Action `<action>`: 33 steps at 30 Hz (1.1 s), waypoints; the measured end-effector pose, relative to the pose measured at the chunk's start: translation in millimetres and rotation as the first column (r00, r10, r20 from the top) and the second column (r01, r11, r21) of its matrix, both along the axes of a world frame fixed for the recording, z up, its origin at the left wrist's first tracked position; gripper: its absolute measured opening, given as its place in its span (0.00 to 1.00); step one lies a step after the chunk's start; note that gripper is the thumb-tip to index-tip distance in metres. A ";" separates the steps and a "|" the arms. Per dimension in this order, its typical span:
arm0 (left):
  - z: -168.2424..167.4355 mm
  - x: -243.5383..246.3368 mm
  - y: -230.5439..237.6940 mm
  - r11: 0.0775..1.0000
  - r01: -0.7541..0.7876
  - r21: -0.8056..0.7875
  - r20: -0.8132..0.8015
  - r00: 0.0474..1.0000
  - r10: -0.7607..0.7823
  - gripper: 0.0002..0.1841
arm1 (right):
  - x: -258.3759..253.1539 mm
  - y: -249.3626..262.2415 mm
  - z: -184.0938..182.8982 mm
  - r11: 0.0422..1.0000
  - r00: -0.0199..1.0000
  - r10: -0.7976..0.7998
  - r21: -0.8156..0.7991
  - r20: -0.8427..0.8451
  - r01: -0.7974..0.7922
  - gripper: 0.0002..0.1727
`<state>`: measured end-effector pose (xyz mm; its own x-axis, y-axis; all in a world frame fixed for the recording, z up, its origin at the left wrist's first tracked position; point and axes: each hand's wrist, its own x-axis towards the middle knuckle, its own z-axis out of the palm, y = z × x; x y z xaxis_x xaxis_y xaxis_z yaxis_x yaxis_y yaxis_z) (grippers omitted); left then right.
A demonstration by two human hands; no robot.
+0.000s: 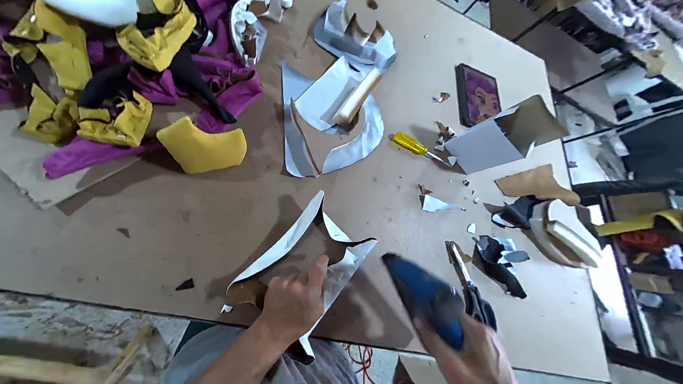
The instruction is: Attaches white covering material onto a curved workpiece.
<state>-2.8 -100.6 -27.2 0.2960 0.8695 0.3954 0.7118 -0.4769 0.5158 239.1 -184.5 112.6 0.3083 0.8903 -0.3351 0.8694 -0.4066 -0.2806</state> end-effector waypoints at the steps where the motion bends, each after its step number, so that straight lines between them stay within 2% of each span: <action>1: 0.5 0.6 -0.8 1.000 0.007 0.000 -0.006 1.000 -0.007 0.16 | -9.5 -16.2 5.9 0.999 0.998 0.036 0.005 -0.059 -0.035 0.21; 5: -2.2 1.0 -0.1 0.999 0.028 0.019 -0.028 0.999 -0.027 0.15 | -50.5 -42.4 -1.5 0.986 0.962 0.167 0.058 -0.217 -0.159 0.21; 8: -3.7 0.0 -0.6 0.999 0.030 0.023 -0.034 0.999 -0.030 0.15 | -63.9 -41.1 -12.0 0.983 0.960 0.184 0.055 -0.211 -0.176 0.25; 10: -4.6 0.1 -0.9 0.999 0.032 0.016 -0.039 0.999 -0.032 0.16 | -66.6 -42.1 -16.5 0.981 0.963 0.196 0.043 -0.185 -0.191 0.24; 15: -3.8 -1.0 2.1 1.000 0.023 -0.003 -0.025 0.999 -0.024 0.17 | -78.7 -57.3 -22.0 0.967 0.931 0.226 -0.050 -0.287 -0.251 0.25; 18: 1.0 -3.0 3.5 0.996 0.053 -0.068 -0.009 0.999 -0.053 0.18 | -81.2 -69.8 -20.1 0.989 0.971 0.148 0.016 -0.190 -0.147 0.24; 20: 13.9 -4.9 10.6 0.971 0.089 -0.221 0.055 0.995 -0.079 0.19 | -68.0 -68.0 -19.0 0.996 0.999 0.016 0.085 -0.029 -0.013 0.23; 21: 26.7 -7.0 17.0 0.921 0.127 -0.369 0.103 0.990 -0.095 0.20 | -57.4 -62.5 -23.5 0.994 0.996 -0.055 0.099 0.065 0.048 0.25; 23: 57.2 -11.3 35.5 0.706 0.212 -0.676 0.197 0.975 -0.105 0.21 | -32.6 -48.2 -46.0 0.982 0.962 -0.152 0.146 0.226 0.121 0.28; 24: 67.3 -12.5 45.6 0.603 0.238 -0.761 0.237 0.968 -0.084 0.21 | -20.7 -38.2 -58.0 0.979 0.949 -0.168 0.160 0.266 0.129 0.29; 26: 77.1 -16.4 60.4 0.479 0.279 -0.832 0.306 0.952 -0.022 0.21 | -11.6 -19.5 -66.8 0.984 0.952 -0.139 0.151 0.272 0.100 0.35; 28: 83.8 -24.7 70.8 0.406 0.321 -0.856 0.374 0.926 0.057 0.21 | -29.7 -1.5 -57.6 0.945 0.964 0.040 0.304 0.264 -0.122 0.39; 29: 88.6 -29.8 73.3 0.372 0.343 -0.863 0.403 0.910 0.097 0.21 | -46.9 8.2 -48.3 0.883 0.956 0.173 0.392 0.236 -0.257 0.40; 31: 103.2 -40.8 74.5 0.290 0.420 -0.860 0.473 0.869 0.144 0.19 | -81.1 30.5 -35.6 0.691 0.867 0.453 0.533 0.206 -0.487 0.38; 33: 123.0 -54.6 68.4 0.147 0.566 -0.811 0.584 0.790 0.187 0.12 | -101.3 49.9 -25.8 0.551 0.746 0.644 0.574 0.169 -0.605 0.33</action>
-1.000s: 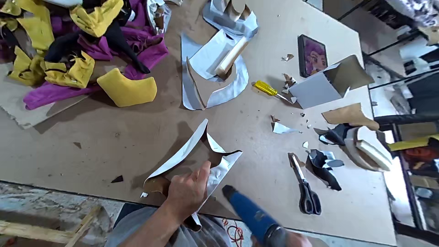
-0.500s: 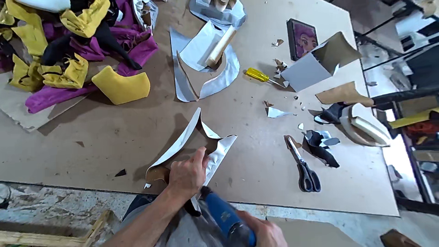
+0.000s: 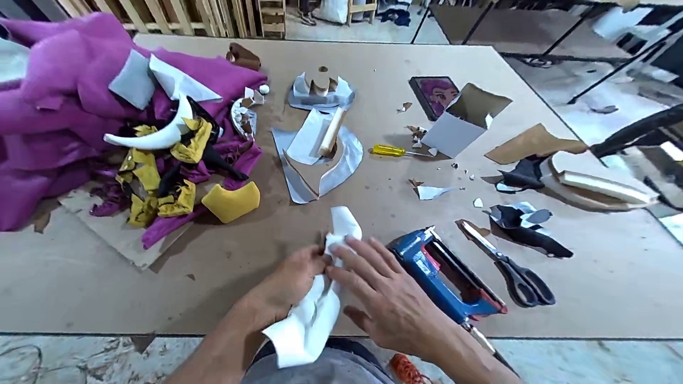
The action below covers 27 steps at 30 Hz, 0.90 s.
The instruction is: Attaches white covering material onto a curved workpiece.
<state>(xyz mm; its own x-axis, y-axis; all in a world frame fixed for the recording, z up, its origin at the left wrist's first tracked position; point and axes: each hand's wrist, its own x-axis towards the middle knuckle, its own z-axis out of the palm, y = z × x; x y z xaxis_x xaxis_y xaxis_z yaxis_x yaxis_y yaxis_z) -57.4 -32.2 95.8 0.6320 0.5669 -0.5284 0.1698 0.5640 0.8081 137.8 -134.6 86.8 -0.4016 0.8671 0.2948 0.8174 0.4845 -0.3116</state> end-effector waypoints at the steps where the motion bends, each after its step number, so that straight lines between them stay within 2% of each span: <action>1: 8.0 -7.3 -5.1 0.996 0.048 -0.069 0.081 0.996 -0.042 0.11 | -4.4 4.9 7.4 0.997 0.997 0.074 -0.031 -0.035 -0.075 0.30; 2: 12.5 -14.7 -10.8 0.987 0.099 -0.126 0.152 0.985 -0.079 0.12 | -6.1 5.6 15.3 0.989 0.990 0.120 -0.079 -0.075 -0.126 0.29; 4: 14.0 -31.3 -22.6 0.962 0.187 -0.198 0.271 0.954 -0.129 0.22 | -7.2 -3.9 22.2 0.966 0.975 0.148 -0.186 -0.165 -0.178 0.27; 6: 12.0 -46.2 -31.7 0.953 0.223 -0.206 0.296 0.942 -0.156 0.35 | -8.0 -22.5 14.7 0.937 0.944 0.051 -0.312 -0.327 -0.159 0.28; 8: 1.8 -58.4 -34.6 0.972 0.157 -0.176 0.234 0.966 -0.114 0.44 | -7.8 -41.7 1.7 0.902 0.879 -0.114 -0.418 -0.464 -0.104 0.29; 10: -16.7 -73.7 -34.3 0.984 0.124 -0.125 0.290 0.953 -0.084 0.49 | -8.7 -55.7 -6.8 0.903 0.824 -0.221 -0.429 -0.522 -0.030 0.29; 12: -20.6 -86.5 -30.5 0.986 0.160 -0.051 0.394 0.910 -0.127 0.47 | -14.2 -64.7 -4.9 0.920 0.805 -0.258 -0.390 -0.534 0.036 0.28; 14: -7.4 -98.2 -26.2 0.969 0.229 0.092 0.445 0.861 -0.246 0.48 | -21.2 -72.7 9.0 0.925 0.798 -0.286 -0.371 -0.531 0.084 0.26; 17: 12.7 -103.0 -19.3 0.884 0.401 0.240 0.379 0.800 -0.465 0.53 | -27.7 -91.3 22.6 0.919 0.781 -0.302 -0.386 -0.546 0.085 0.22; 19: 13.9 -87.7 -18.8 0.838 0.528 0.135 0.304 0.783 -0.543 0.48 | -29.8 -100.3 11.0 0.948 0.809 -0.235 -0.312 -0.539 0.068 0.16; 21: 5.1 -65.7 -25.1 0.751 0.660 0.019 0.245 0.725 -0.643 0.31 | -30.9 -107.7 -14.3 0.968 0.826 -0.193 -0.239 -0.530 0.072 0.16; 22: 4.5 -53.9 -28.7 0.690 0.724 -0.009 0.165 0.681 -0.713 0.26 | -31.8 -111.4 -29.8 0.971 0.811 -0.191 -0.227 -0.553 0.073 0.16; 24: 3.6 -33.7 -33.7 0.558 0.826 -0.072 -0.032 0.558 -0.829 0.24 | -35.6 -120.8 -56.9 0.957 0.737 -0.235 -0.283 -0.633 0.063 0.17; 25: 0.4 -26.0 -36.9 0.524 0.844 -0.116 -0.091 0.516 -0.852 0.23 | -36.5 -126.3 -67.0 0.942 0.699 -0.273 -0.332 -0.661 0.054 0.16; 26: -5.5 -20.8 -40.8 0.530 0.833 -0.159 -0.113 0.518 -0.848 0.22 | -34.9 -131.0 -72.6 0.921 0.677 -0.321 -0.386 -0.662 0.059 0.16; 27: -13.0 -17.5 -44.3 0.573 0.795 -0.200 -0.105 0.564 -0.819 0.20 | -28.4 -133.4 -73.2 0.895 0.672 -0.374 -0.438 -0.639 0.083 0.16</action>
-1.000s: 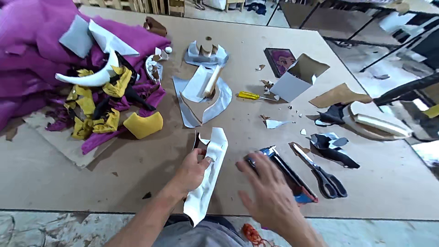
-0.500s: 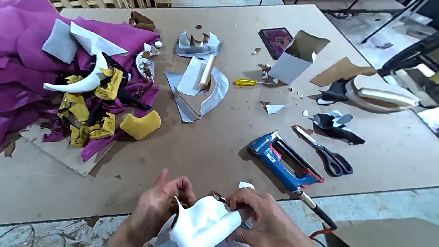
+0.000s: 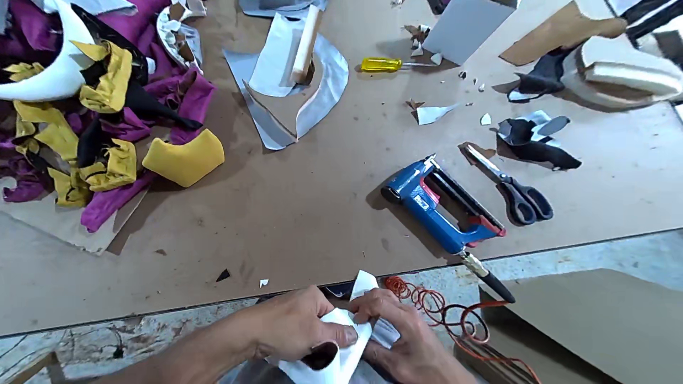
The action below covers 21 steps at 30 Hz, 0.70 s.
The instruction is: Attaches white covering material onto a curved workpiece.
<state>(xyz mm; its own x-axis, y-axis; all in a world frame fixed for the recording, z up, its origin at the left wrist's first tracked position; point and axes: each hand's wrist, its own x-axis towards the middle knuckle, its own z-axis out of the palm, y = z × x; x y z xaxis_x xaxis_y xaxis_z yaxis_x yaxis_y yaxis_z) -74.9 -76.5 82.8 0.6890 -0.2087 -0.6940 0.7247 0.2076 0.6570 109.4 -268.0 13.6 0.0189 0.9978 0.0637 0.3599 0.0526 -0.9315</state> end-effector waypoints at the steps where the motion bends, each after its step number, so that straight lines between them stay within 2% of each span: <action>1: -7.2 1.6 -3.1 0.995 -0.088 -0.041 -0.016 0.996 0.088 0.18 | 11.0 0.5 4.7 0.998 0.997 -0.054 -0.041 0.053 0.056 0.17; 2: -12.9 1.8 -6.0 0.981 -0.182 -0.069 -0.026 0.983 0.181 0.17 | 25.2 4.2 12.5 0.987 0.976 -0.141 -0.048 0.164 0.151 0.18; 3: -17.3 1.1 -8.2 0.963 -0.260 -0.073 -0.018 0.966 0.259 0.16 | 40.5 12.4 20.4 0.961 0.910 -0.253 -0.020 0.327 0.274 0.21; 5: -24.1 -3.7 -15.7 0.933 -0.359 -0.021 0.036 0.932 0.360 0.16 | 67.5 36.6 25.5 0.883 0.672 -0.383 0.037 0.634 0.468 0.29; 7: -27.6 -8.3 -24.3 0.911 -0.407 0.069 0.078 0.912 0.402 0.18 | 88.4 58.2 12.1 0.838 0.508 -0.337 0.007 0.793 0.546 0.40; 9: -29.9 -12.1 -26.6 0.892 -0.434 0.127 0.078 0.901 0.427 0.20 | 104.7 72.9 1.4 0.834 0.455 -0.261 -0.039 0.852 0.550 0.45; 11: -33.5 -14.7 -27.0 0.882 -0.439 0.173 0.077 0.898 0.433 0.21 | 124.4 80.4 -0.6 0.828 0.467 -0.193 -0.112 0.863 0.549 0.45; 14: -34.5 -15.9 -22.2 0.911 -0.346 0.224 0.061 0.938 0.341 0.23 | 143.4 90.5 9.4 0.794 0.488 -0.019 -0.283 0.873 0.537 0.45; 15: -33.8 -16.6 -20.4 0.924 -0.303 0.233 0.050 0.953 0.300 0.24 | 146.6 94.4 21.2 0.771 0.512 0.042 -0.353 0.858 0.529 0.43; 17: -33.4 -18.9 -17.1 0.938 -0.234 0.254 0.037 0.972 0.232 0.25 | 150.6 97.5 53.6 0.760 0.536 0.138 -0.437 0.833 0.482 0.29; 18: -33.2 -20.0 -14.7 0.941 -0.212 0.263 0.031 0.977 0.211 0.25 | 149.2 99.5 73.4 0.745 0.588 0.158 -0.487 0.793 0.456 0.23; 19: -32.0 -20.6 -12.7 0.947 -0.190 0.259 0.020 0.981 0.192 0.24 | 144.6 102.4 96.5 0.677 0.701 0.156 -0.592 0.696 0.437 0.20; 21: -30.3 -19.2 -6.9 0.956 -0.163 0.244 0.013 0.986 0.164 0.23 | 128.4 112.0 138.4 0.480 0.948 0.007 -0.833 0.318 0.276 0.16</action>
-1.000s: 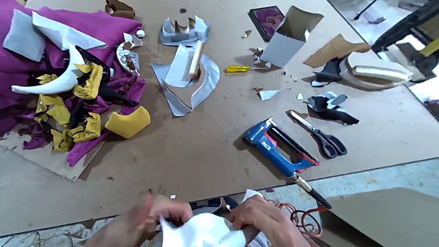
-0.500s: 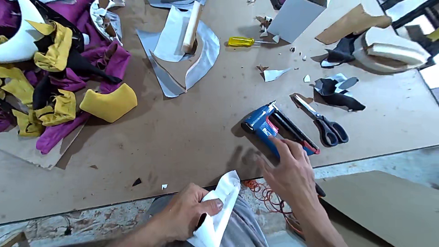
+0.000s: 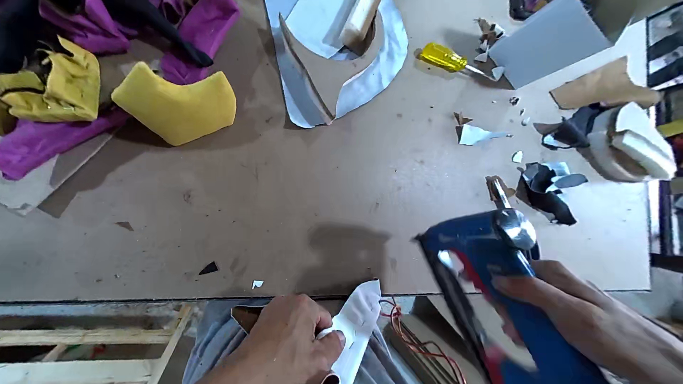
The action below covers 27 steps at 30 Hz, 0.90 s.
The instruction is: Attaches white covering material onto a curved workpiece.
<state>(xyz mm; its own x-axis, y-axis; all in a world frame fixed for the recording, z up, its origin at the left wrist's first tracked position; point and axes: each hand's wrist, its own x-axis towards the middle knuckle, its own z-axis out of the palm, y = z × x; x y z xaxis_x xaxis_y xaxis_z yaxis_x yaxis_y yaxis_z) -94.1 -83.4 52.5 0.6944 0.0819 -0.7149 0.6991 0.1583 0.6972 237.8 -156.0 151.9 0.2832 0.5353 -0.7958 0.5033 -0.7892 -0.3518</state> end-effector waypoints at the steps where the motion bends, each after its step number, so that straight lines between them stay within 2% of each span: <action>1: 0.1 1.0 2.6 1.000 0.012 -0.007 0.001 1.000 -0.012 0.23 | -11.3 7.2 14.9 0.991 0.978 -0.109 -0.097 -0.178 0.093 0.14; 3: -0.8 2.8 7.3 0.999 0.027 -0.022 0.003 1.000 -0.027 0.23 | -30.7 22.5 26.9 0.951 0.902 -0.217 -0.290 -0.373 0.108 0.14; 5: -1.4 4.3 11.5 0.999 0.023 -0.047 -0.001 1.000 -0.023 0.23 | -45.0 33.1 24.4 0.924 0.853 -0.225 -0.381 -0.471 0.033 0.14; 8: -1.6 5.4 16.2 0.997 0.031 -0.070 -0.014 0.999 -0.032 0.21 | -53.8 41.3 12.5 0.904 0.827 -0.209 -0.426 -0.522 -0.041 0.15; 11: -1.8 8.0 19.2 0.994 0.069 -0.081 -0.015 0.997 -0.070 0.20 | -55.0 49.3 4.7 0.863 0.807 -0.252 -0.502 -0.534 -0.063 0.15; 13: -3.3 8.8 18.9 0.996 0.042 -0.080 -0.023 0.999 -0.044 0.21 | -51.6 50.7 4.4 0.850 0.804 -0.263 -0.522 -0.533 -0.068 0.15; 15: -13.3 0.6 16.1 0.986 -0.156 -0.064 0.092 0.983 0.161 0.21 | -38.1 39.5 10.1 0.884 0.814 -0.293 -0.467 -0.501 0.031 0.15; 16: -21.5 -7.4 17.1 0.948 -0.302 -0.103 0.227 0.921 0.318 0.19 | -27.7 31.5 13.9 0.899 0.823 -0.330 -0.420 -0.462 0.125 0.15; 17: -27.5 -15.9 20.7 0.900 -0.387 -0.202 0.384 0.814 0.436 0.22 | -15.7 22.4 16.6 0.898 0.822 -0.383 -0.378 -0.422 0.225 0.16; 18: -30.8 -22.8 26.7 0.875 -0.381 -0.299 0.518 0.705 0.484 0.30 | -4.4 13.2 18.0 0.886 0.808 -0.436 -0.348 -0.397 0.307 0.17; 19: -30.3 -26.4 33.7 0.885 -0.329 -0.330 0.617 0.634 0.466 0.39 | 3.8 5.2 18.6 0.869 0.792 -0.479 -0.332 -0.379 0.367 0.19; 20: -25.9 -26.2 40.2 0.920 -0.261 -0.292 0.697 0.600 0.392 0.44 | 9.4 -1.9 19.0 0.850 0.778 -0.514 -0.336 -0.361 0.406 0.21; 21: -19.6 -22.9 46.4 0.959 -0.192 -0.208 0.755 0.591 0.283 0.45 | 13.2 -8.4 19.0 0.835 0.766 -0.540 -0.341 -0.350 0.432 0.23; 22: -11.7 -17.3 52.4 0.986 -0.099 -0.132 0.789 0.591 0.165 0.43 | 16.1 -15.7 18.0 0.822 0.747 -0.562 -0.344 -0.355 0.454 0.24; 24: -6.4 -2.5 59.0 0.997 0.082 -0.010 0.835 0.549 -0.037 0.32 | 14.1 -29.3 17.1 0.795 0.705 -0.604 -0.344 -0.372 0.499 0.23; 26: -15.9 11.1 60.6 0.982 0.183 0.043 0.885 0.450 -0.122 0.17 | 5.1 -38.5 20.3 0.777 0.681 -0.628 -0.353 -0.378 0.521 0.22; 27: -21.7 16.0 62.0 0.980 0.197 0.036 0.905 0.410 -0.115 0.14 | -0.4 -40.6 22.6 0.768 0.670 -0.639 -0.351 -0.378 0.536 0.22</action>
<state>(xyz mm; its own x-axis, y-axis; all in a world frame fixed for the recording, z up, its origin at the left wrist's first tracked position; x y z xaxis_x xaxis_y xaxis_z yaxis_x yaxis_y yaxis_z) -78.1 -21.4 30.8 0.9377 -0.1164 0.3275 -0.3029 0.1884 0.9342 237.4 -196.6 174.6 0.0667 0.2041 -0.9767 -0.2667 -0.9396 -0.2146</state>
